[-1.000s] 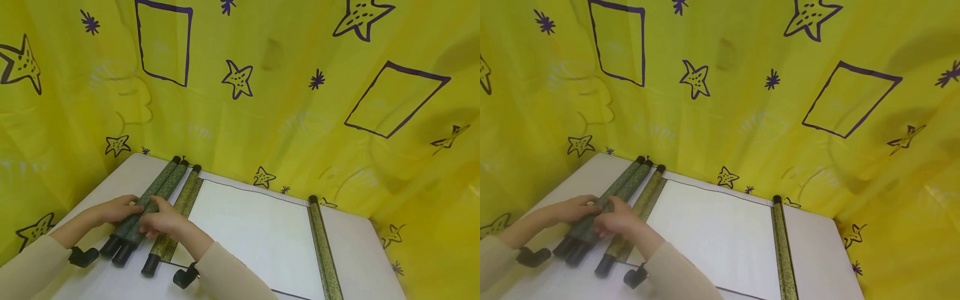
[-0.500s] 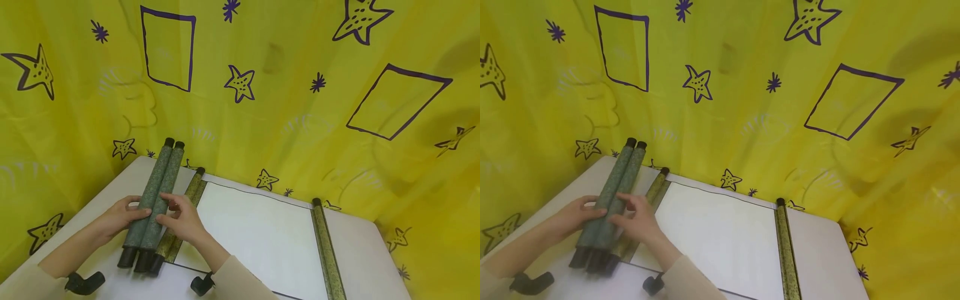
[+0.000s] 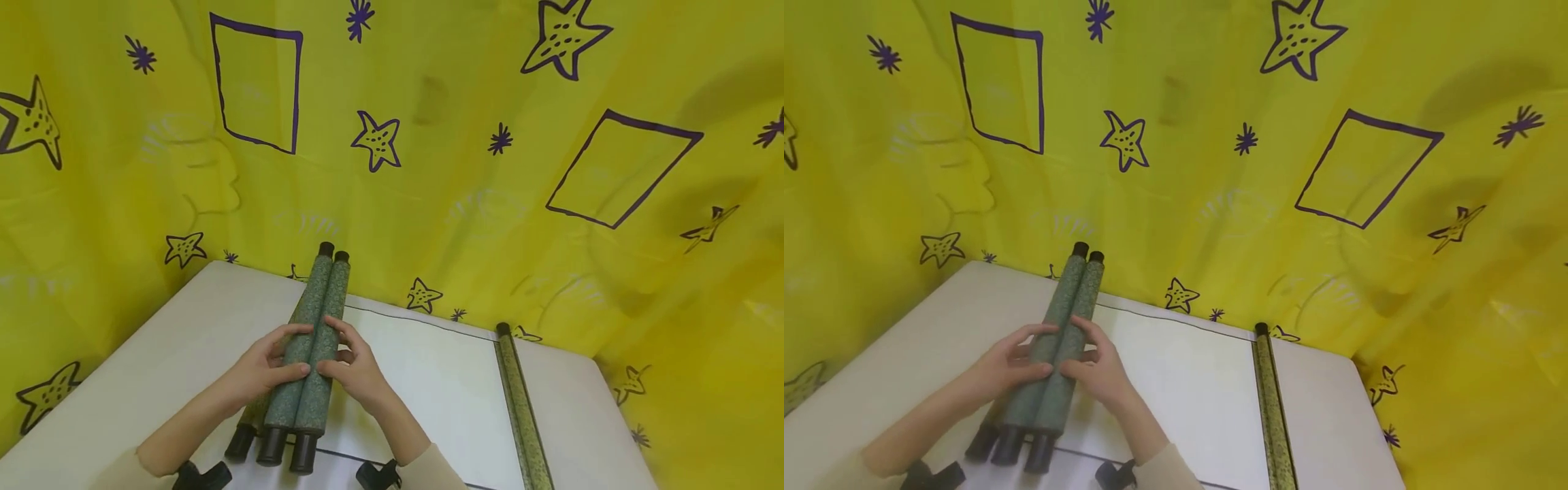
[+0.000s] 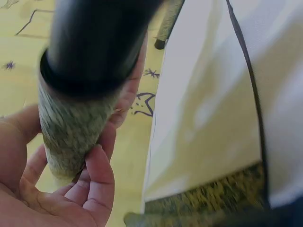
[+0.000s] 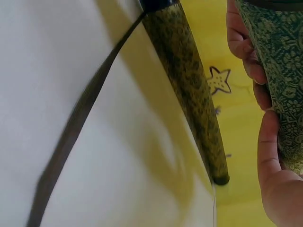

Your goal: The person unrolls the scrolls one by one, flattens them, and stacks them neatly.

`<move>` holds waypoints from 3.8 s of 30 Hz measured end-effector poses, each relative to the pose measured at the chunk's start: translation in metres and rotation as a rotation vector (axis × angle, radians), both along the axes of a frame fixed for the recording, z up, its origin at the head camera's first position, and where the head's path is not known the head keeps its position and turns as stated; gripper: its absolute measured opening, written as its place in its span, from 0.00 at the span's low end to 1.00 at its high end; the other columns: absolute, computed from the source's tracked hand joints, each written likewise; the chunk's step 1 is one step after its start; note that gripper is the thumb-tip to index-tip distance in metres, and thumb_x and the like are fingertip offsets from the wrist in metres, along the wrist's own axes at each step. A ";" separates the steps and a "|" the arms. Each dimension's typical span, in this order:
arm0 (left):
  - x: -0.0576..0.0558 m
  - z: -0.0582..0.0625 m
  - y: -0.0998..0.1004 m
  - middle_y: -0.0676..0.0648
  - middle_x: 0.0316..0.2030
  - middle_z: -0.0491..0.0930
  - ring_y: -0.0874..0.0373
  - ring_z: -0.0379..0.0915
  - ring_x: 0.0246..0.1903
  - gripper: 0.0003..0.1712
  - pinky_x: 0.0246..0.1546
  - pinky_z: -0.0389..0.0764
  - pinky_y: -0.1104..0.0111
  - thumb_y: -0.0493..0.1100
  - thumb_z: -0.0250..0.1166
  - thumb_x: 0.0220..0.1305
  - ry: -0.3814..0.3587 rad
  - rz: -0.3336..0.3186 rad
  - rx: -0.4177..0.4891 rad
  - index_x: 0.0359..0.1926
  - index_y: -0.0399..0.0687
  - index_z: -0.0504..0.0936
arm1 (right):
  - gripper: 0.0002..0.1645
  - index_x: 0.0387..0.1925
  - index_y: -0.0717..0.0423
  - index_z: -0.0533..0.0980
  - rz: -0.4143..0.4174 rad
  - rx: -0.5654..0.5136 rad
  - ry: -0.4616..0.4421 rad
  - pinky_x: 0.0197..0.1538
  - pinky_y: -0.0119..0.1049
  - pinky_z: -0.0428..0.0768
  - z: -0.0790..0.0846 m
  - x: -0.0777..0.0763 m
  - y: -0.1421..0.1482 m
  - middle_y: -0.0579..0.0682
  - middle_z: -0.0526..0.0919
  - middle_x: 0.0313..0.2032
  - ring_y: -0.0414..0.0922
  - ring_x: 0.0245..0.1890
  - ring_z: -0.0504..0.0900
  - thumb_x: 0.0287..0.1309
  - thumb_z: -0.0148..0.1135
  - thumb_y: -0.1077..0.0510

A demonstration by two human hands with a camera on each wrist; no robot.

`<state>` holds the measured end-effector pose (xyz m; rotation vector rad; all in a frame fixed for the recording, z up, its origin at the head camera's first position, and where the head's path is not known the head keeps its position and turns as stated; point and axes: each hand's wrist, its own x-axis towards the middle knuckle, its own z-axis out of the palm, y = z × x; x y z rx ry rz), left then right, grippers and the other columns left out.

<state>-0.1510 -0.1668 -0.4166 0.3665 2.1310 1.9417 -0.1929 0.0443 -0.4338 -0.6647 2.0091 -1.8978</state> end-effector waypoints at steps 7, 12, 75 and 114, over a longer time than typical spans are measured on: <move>-0.009 -0.001 0.039 0.31 0.65 0.67 0.47 0.80 0.45 0.25 0.37 0.83 0.59 0.45 0.65 0.69 0.148 -0.056 -0.101 0.65 0.47 0.73 | 0.50 0.75 0.38 0.58 -0.053 -0.055 -0.045 0.48 0.42 0.80 -0.010 0.002 0.037 0.61 0.65 0.67 0.51 0.53 0.78 0.49 0.56 0.68; -0.018 0.000 0.059 0.39 0.58 0.77 0.55 0.77 0.37 0.17 0.36 0.78 0.65 0.46 0.60 0.73 0.271 -0.071 -0.182 0.58 0.48 0.79 | 0.45 0.74 0.43 0.58 -0.089 -0.050 -0.032 0.48 0.41 0.79 -0.010 0.005 0.060 0.63 0.65 0.63 0.50 0.51 0.78 0.56 0.58 0.66; -0.031 0.025 0.086 0.34 0.66 0.64 0.46 0.77 0.43 0.32 0.37 0.82 0.58 0.37 0.63 0.67 0.195 -0.160 -0.007 0.71 0.51 0.67 | 0.36 0.71 0.50 0.63 -0.200 0.121 -0.053 0.52 0.45 0.80 0.005 0.008 0.105 0.63 0.63 0.68 0.56 0.55 0.78 0.63 0.58 0.65; -0.027 0.038 0.076 0.40 0.70 0.62 0.46 0.76 0.45 0.32 0.37 0.82 0.58 0.39 0.63 0.68 0.237 -0.139 -0.016 0.72 0.50 0.66 | 0.35 0.71 0.44 0.62 -0.257 0.138 -0.067 0.49 0.45 0.81 0.004 0.008 0.108 0.62 0.63 0.67 0.53 0.49 0.80 0.65 0.59 0.62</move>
